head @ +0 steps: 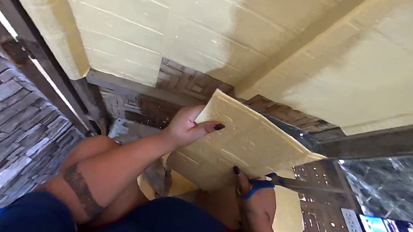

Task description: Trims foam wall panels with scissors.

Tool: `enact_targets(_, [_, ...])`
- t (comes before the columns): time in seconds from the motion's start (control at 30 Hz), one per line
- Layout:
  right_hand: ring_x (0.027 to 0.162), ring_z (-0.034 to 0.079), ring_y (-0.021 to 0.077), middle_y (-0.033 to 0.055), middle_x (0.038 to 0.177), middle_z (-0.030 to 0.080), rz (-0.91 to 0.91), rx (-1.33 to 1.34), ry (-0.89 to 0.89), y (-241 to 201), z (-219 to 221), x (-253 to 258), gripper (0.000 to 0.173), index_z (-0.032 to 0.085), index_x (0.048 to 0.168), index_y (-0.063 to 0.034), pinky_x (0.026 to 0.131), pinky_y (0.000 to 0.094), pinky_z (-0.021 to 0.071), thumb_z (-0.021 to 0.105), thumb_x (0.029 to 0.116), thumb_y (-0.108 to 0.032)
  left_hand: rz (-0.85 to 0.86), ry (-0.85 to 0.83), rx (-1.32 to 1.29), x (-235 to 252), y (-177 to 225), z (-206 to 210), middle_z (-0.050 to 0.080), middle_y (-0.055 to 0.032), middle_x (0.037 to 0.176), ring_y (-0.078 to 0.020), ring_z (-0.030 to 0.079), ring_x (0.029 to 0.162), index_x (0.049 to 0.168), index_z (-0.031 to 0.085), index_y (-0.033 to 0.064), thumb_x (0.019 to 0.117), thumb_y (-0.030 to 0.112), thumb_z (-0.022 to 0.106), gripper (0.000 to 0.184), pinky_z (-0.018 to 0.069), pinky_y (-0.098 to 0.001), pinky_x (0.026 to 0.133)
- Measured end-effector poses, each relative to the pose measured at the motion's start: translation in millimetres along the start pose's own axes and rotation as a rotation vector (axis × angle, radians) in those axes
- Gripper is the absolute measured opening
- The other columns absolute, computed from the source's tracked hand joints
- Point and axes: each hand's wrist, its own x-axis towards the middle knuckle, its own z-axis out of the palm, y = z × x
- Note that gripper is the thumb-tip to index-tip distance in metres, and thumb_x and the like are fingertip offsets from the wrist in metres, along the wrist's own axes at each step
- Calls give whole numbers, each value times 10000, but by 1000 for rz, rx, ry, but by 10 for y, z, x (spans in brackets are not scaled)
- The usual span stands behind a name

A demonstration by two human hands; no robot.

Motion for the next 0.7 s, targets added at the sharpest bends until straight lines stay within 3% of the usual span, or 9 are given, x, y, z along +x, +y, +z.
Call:
enact_targets(0.07, [922, 706, 8, -52, 977, 739, -13, 29, -32, -28, -29, 12, 418, 599, 1138, 7, 859, 224, 604, 820, 826, -165, 15, 0, 6, -2, -10, -14, 734, 61, 963, 25, 686, 894, 1085, 666, 47, 1015, 271, 639, 237, 600, -223, 811])
enact_targets(0.2, [1021, 681, 22, -93, 1074, 717, -174, 126, -105, -65, -132, 188, 510, 576, 1218, -101, 924, 264, 585, 830, 843, -334, 38, -5, 20, -15, -65, -34, 726, 107, 954, 34, 684, 883, 1078, 664, 123, 1022, 337, 626, 225, 605, -220, 790])
enact_targets(0.27, [1021, 676, 0, -144, 1081, 717, -257, 163, -142, -171, -164, 325, 481, 603, 1212, -203, 917, 255, 583, 833, 828, -377, 44, -30, 21, -24, -80, -39, 722, 135, 976, 44, 681, 903, 1105, 662, 167, 1021, 370, 621, 223, 602, -215, 803])
enact_targets(0.37, [958, 669, -43, -189, 1034, 708, -250, 143, -218, -421, -227, 438, 503, 610, 1196, -259, 858, 215, 583, 827, 800, -481, 37, -61, 19, -26, -79, -42, 717, 179, 1002, 59, 676, 926, 1118, 669, 239, 1015, 394, 622, 192, 597, -204, 819])
enact_targets(0.47, [950, 677, -36, -179, 1034, 715, -243, 181, -297, -520, -262, 514, 485, 609, 1205, -272, 846, 214, 588, 845, 804, -411, 70, -68, 21, -22, -96, -54, 712, 205, 1030, 68, 671, 955, 1134, 677, 280, 1017, 393, 619, 173, 590, -192, 841])
enact_targets(0.7, [913, 714, 40, -78, 986, 747, -196, 208, -180, -544, -233, 448, 375, 661, 1134, -157, 840, 270, 615, 838, 806, -122, 85, -48, 56, -43, -135, -58, 713, 215, 1040, 67, 670, 961, 1135, 677, 308, 1014, 401, 620, 163, 585, -187, 851])
